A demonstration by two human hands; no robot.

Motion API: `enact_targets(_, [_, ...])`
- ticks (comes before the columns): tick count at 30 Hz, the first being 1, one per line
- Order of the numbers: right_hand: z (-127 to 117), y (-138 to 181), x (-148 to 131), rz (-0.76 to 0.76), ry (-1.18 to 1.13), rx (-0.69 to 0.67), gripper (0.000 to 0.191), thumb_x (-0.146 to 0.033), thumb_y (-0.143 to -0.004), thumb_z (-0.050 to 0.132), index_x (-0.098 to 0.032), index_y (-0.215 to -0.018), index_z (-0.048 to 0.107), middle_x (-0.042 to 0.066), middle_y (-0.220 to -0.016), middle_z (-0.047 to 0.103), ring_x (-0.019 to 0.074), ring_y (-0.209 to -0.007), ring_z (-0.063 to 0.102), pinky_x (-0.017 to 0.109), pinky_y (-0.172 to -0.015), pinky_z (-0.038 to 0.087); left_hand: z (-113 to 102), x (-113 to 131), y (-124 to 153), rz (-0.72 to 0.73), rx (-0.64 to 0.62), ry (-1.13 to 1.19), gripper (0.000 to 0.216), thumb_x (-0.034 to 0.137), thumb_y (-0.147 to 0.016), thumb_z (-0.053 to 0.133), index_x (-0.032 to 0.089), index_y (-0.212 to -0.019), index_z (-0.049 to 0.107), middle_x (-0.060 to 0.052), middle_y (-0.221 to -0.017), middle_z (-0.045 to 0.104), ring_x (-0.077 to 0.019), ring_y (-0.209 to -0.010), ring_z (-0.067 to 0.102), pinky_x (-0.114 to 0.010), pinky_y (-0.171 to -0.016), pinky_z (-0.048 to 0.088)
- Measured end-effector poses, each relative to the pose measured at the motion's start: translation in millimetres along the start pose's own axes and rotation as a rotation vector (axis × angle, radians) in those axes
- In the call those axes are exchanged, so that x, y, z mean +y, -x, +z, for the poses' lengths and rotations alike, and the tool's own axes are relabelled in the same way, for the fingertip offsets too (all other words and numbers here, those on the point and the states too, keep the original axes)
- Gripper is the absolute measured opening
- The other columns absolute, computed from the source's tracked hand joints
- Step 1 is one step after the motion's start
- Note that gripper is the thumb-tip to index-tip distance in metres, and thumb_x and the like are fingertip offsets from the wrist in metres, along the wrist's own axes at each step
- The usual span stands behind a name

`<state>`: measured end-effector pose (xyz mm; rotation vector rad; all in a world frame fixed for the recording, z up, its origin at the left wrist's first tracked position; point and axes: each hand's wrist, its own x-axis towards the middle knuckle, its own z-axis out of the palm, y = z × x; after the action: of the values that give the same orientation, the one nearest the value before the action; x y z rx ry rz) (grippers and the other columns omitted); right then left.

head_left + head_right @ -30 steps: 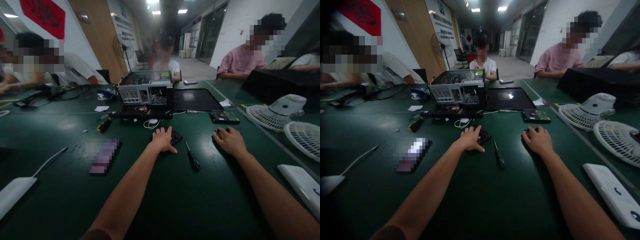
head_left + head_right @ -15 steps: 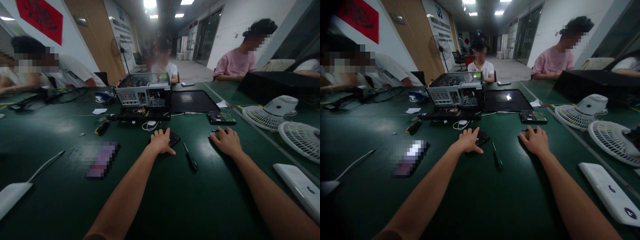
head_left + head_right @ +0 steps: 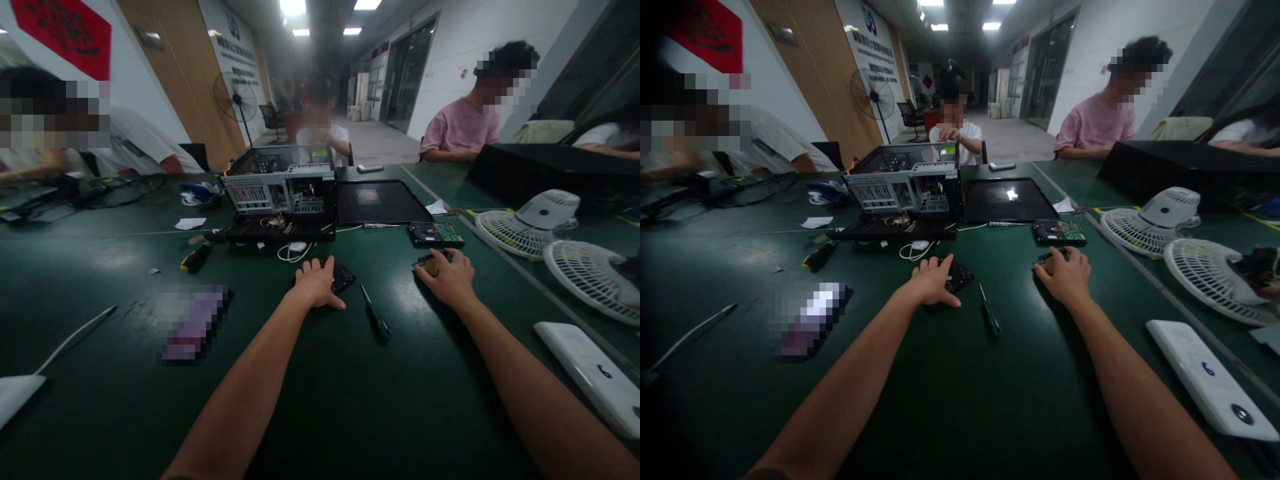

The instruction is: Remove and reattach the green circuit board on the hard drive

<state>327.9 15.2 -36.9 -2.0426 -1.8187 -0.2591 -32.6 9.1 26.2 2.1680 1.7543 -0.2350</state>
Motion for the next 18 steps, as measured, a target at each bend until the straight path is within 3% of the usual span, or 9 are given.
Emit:
enact_targets(4, [-10.0, 5.0, -11.9, -0.161, -0.11, 0.095, 0.068, -0.053, -0.09, 0.061, -0.016, -0.147, 0.055, 0.02, -0.155, 0.032, 0.0402, -0.136, 0.044, 0.055, -0.113, 0.042, 1.1, -1.8, -2.0, 0.011, 0.005, 0.003, 0.145, 0.078, -0.053, 0.081, 0.026, -0.167, 0.007, -0.022, -0.165, 0.029, -0.0497, -0.145, 0.033, -0.058, -0.114, 0.035])
enact_targets(10, [-21.6, 11.3, -27.6, -0.175, -0.287, 0.103, 0.051, -0.034, -0.093, 0.055, -0.016, -0.14, 0.063, 0.018, -0.145, 0.044, 0.0337, -0.13, 0.052, 0.047, -0.114, 0.046, 1.7, -2.7, 0.4, 0.025, 0.012, 0.011, 0.142, 0.078, -0.056, 0.079, 0.025, -0.167, 0.008, -0.021, -0.165, 0.029, -0.0501, -0.145, 0.033, -0.058, -0.113, 0.036])
enact_targets(13, [-28.7, 9.1, -12.7, -0.05, -0.32, 0.193, 0.049, -0.036, -0.092, 0.056, -0.017, -0.137, 0.064, 0.019, -0.141, 0.048, 0.0335, -0.129, 0.052, 0.046, -0.112, 0.046, 1.7, -3.1, 0.9, 0.029, 0.01, 0.004, 0.141, 0.079, -0.055, 0.078, 0.025, -0.167, 0.009, -0.021, -0.165, 0.03, -0.0507, -0.144, 0.033, -0.058, -0.113, 0.036])
enact_targets(18, [-35.2, 4.1, 47.5, 0.295, -0.238, 0.303, 0.054, -0.04, -0.091, 0.055, -0.011, -0.136, 0.059, 0.024, -0.133, 0.053, 0.0394, -0.131, 0.047, 0.052, -0.114, 0.037, 2.1, -3.7, 0.1, 0.03, 0.004, 0.007, 0.14, 0.08, -0.056, 0.077, 0.027, -0.167, 0.009, -0.02, -0.166, 0.028, -0.0506, -0.144, 0.033, -0.058, -0.112, 0.036])
